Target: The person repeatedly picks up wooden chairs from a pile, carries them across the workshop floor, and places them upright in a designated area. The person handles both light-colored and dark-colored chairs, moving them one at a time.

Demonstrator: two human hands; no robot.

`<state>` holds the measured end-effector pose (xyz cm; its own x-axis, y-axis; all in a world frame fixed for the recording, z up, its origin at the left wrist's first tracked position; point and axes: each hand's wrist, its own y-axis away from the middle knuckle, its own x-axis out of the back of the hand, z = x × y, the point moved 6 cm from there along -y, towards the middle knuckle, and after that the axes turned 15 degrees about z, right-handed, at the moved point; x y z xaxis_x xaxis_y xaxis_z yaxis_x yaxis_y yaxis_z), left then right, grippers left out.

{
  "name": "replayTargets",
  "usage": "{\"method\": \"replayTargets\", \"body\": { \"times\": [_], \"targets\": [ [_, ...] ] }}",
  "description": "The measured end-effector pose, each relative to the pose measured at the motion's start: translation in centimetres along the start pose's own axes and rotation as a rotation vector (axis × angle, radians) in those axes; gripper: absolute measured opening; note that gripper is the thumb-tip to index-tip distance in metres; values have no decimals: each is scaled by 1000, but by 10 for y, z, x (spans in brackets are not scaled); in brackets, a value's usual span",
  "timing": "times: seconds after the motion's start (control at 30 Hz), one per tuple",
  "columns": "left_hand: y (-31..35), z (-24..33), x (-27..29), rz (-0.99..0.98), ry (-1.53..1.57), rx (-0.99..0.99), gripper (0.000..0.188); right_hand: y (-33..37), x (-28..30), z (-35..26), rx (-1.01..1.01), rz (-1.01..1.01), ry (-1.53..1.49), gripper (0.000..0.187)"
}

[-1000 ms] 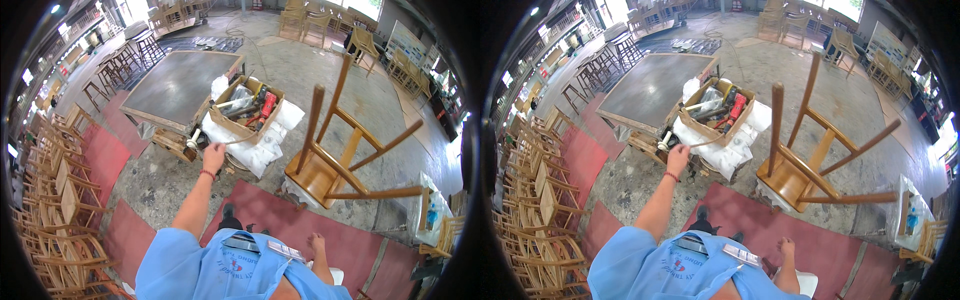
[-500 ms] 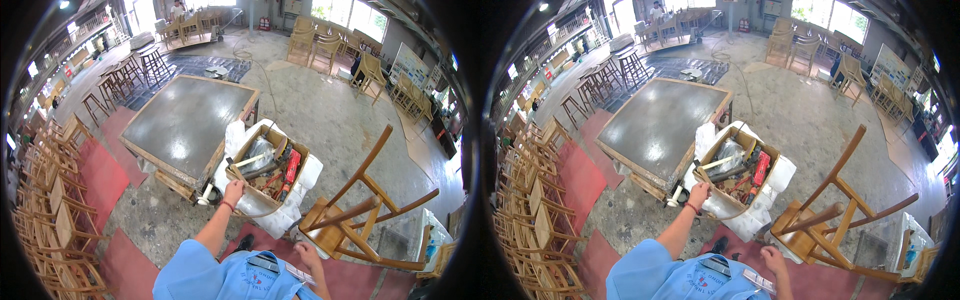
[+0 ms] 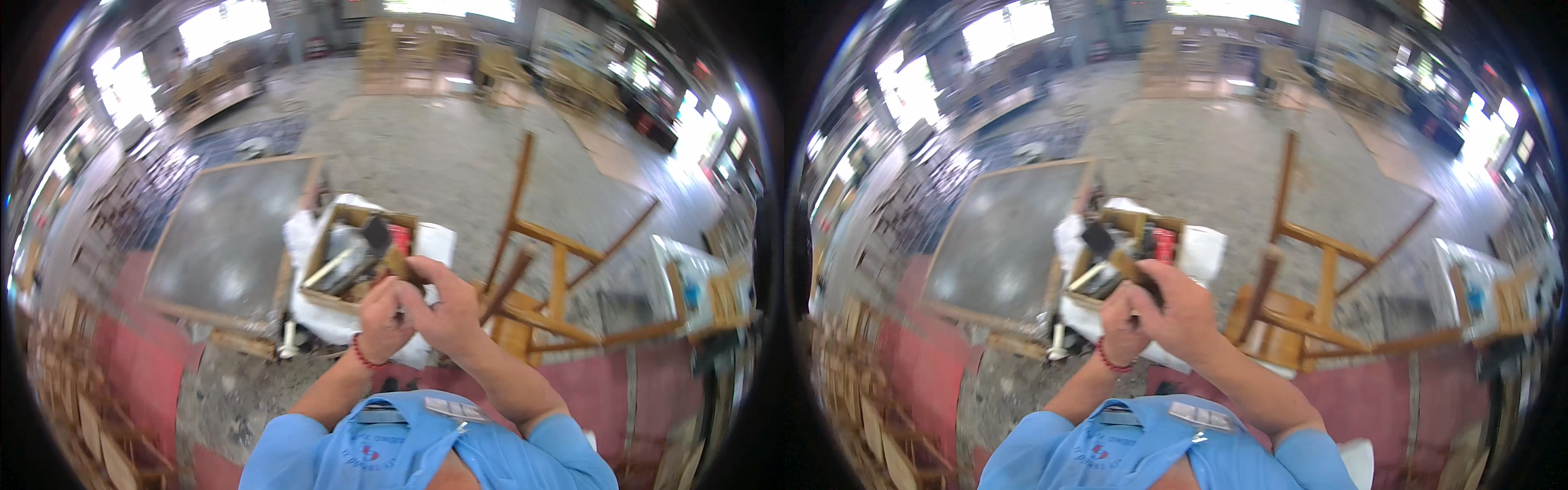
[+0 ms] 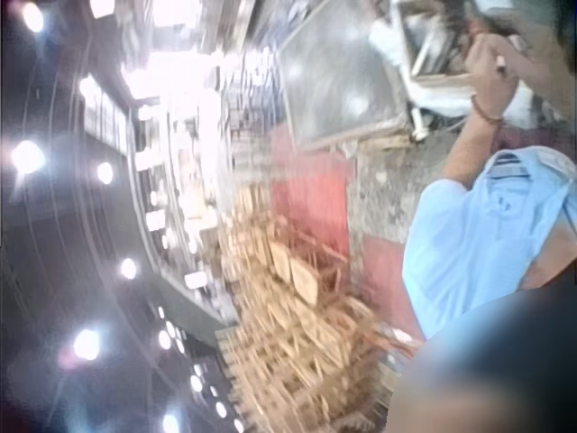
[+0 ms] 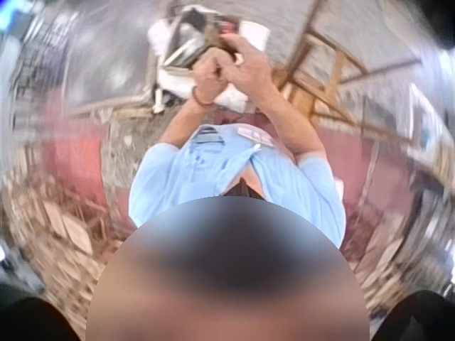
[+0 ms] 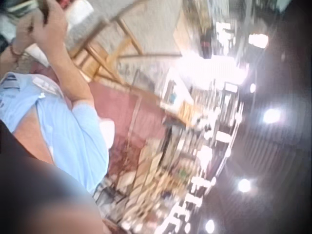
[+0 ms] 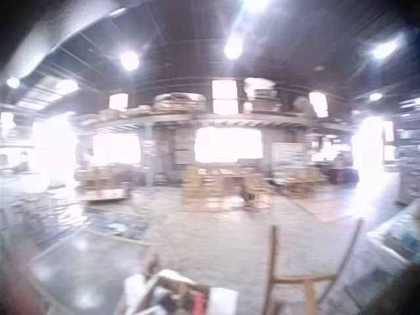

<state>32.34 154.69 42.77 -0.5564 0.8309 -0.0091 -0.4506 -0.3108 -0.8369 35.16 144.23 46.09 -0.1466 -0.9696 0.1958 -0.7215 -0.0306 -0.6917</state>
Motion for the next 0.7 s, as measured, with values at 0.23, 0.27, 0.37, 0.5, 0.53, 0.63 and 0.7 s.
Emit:
{"method": "replayTargets", "body": {
  "times": [0.23,0.27,0.37,0.5,0.53,0.63,0.7],
  "targets": [
    [-21,35,-73,-196,285,-32,32,-33,142,-65,233,118,268,31],
    [-22,27,-86,-236,239,31,40,-36,160,-65,197,147,265,30],
    [-14,12,-129,-309,333,274,40,-42,191,-53,51,92,519,25],
    [10,-5,-170,-498,547,748,30,-43,189,-38,100,-27,675,23],
    [10,-5,-172,-509,452,682,24,-44,187,-34,99,-41,726,22],
    [8,-4,-174,-454,557,666,20,-50,189,-27,63,8,787,20],
    [8,-5,-174,-490,483,626,19,-52,190,-26,63,18,769,19]
  ]
}}
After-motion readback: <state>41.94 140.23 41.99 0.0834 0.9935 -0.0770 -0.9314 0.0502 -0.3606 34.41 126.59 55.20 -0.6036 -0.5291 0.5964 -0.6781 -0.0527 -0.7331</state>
